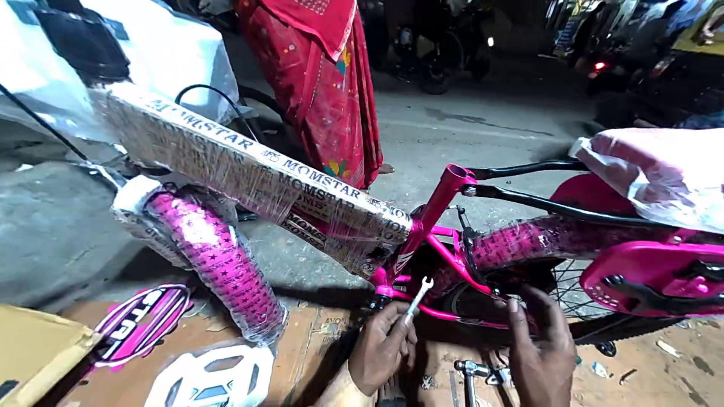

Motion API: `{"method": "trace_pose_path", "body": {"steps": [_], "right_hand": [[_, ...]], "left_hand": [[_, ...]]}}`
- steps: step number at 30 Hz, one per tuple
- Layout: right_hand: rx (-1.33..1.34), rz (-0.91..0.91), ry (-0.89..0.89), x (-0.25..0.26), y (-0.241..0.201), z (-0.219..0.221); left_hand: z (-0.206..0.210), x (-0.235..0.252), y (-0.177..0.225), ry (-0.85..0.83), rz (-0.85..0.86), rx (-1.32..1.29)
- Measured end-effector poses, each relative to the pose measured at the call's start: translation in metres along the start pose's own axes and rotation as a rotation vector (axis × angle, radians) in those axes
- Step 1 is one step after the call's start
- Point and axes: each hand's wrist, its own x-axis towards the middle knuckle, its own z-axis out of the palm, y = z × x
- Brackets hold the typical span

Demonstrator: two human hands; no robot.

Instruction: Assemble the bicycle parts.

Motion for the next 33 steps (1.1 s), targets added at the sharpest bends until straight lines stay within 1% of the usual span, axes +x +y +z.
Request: {"method": "trace_pose_path", "body": {"steps": [2, 5, 7, 12, 15, 18, 21, 24, 30, 33], "right_hand": [[-0.015, 0.086, 0.028, 0.014, 0.009, 0.008], [0.031, 0.140, -0.009, 0.018, 0.017, 0.023], [0.050, 0.131, -0.016, 0.016, 0.022, 0.028], [0.133, 0.109, -0.071, 0.015, 0.019, 0.027], [0.151, 0.092, -0.096, 0.014, 0.021, 0.026], [0.224, 0.056, -0.061, 0.016, 0.022, 0.029], [0.211, 0.021, -0.025, 0.018, 0.020, 0.030], [0.214, -0.002, -0.043, 0.018, 0.023, 0.031], [0.230, 0.026, -0.052, 0.016, 0.023, 0.033], [0.235, 0.016, -0.057, 0.016, 0.026, 0.032]], "left_hand": [[-0.001, 0.015, 0.006, 0.075, 0.033, 0.060], [0.000, 0.037, 0.009, 0.091, 0.081, 0.099], [-0.001, 0.048, 0.011, 0.066, 0.060, 0.072], [-0.006, 0.062, 0.022, 0.005, 0.016, 0.026], [-0.007, 0.066, 0.024, -0.008, 0.052, 0.030], [-0.007, 0.070, 0.025, -0.005, 0.105, 0.040], [-0.005, 0.074, 0.027, -0.008, 0.099, 0.008], [-0.005, 0.078, 0.028, -0.013, 0.100, -0.010], [-0.007, 0.086, 0.033, -0.010, 0.123, -0.009], [-0.010, 0.089, 0.037, -0.046, 0.082, 0.028]]}}
